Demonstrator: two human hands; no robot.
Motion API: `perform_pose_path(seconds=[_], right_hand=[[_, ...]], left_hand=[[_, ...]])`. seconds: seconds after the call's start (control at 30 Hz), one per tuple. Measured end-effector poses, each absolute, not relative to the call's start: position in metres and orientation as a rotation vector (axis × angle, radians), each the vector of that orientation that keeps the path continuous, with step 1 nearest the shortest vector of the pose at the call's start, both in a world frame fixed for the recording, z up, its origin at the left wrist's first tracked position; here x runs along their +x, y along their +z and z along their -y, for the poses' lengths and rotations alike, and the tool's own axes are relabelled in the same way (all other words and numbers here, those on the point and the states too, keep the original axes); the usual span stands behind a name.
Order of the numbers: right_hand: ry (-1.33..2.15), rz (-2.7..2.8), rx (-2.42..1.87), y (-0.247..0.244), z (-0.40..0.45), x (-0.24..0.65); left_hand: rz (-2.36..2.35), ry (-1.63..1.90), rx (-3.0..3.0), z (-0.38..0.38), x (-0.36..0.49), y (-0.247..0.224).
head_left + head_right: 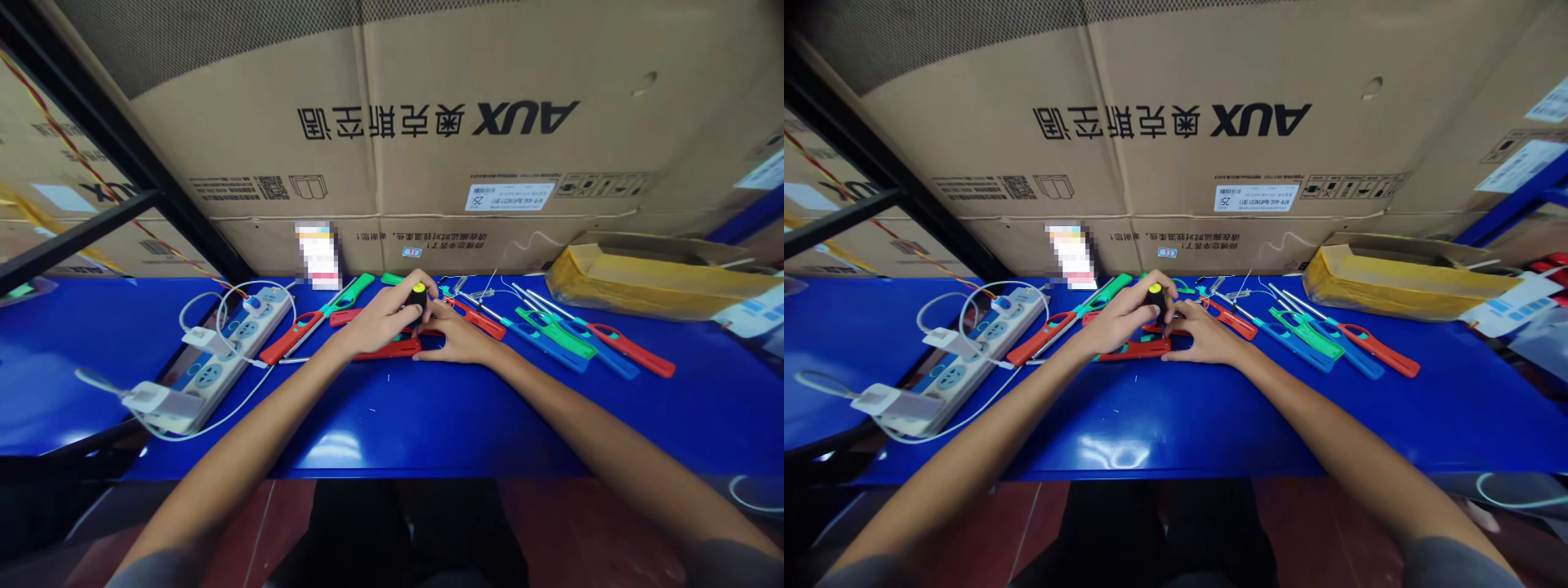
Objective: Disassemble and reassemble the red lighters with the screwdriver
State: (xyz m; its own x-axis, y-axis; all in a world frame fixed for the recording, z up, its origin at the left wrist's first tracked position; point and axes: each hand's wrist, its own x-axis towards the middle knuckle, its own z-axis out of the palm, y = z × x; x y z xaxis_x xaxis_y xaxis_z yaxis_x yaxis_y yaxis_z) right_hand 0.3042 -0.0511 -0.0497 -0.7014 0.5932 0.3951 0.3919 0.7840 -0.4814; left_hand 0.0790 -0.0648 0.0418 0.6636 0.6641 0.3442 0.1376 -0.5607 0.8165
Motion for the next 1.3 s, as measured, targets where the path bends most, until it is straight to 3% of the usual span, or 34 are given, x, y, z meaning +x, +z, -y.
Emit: perform_pose_path(seconds=[0.8, 1.3], right_hand=[[0.452, 2.449, -0.778, -0.05, 0.052, 0.305], [0.479, 2.443, -0.754, -0.046, 0.054, 0.304]], left_hand=[[-0.715, 1.27, 2.148, 0.072, 0.085, 0.044], [-0.699, 1.203, 2.257, 0.073, 0.08, 0.044]])
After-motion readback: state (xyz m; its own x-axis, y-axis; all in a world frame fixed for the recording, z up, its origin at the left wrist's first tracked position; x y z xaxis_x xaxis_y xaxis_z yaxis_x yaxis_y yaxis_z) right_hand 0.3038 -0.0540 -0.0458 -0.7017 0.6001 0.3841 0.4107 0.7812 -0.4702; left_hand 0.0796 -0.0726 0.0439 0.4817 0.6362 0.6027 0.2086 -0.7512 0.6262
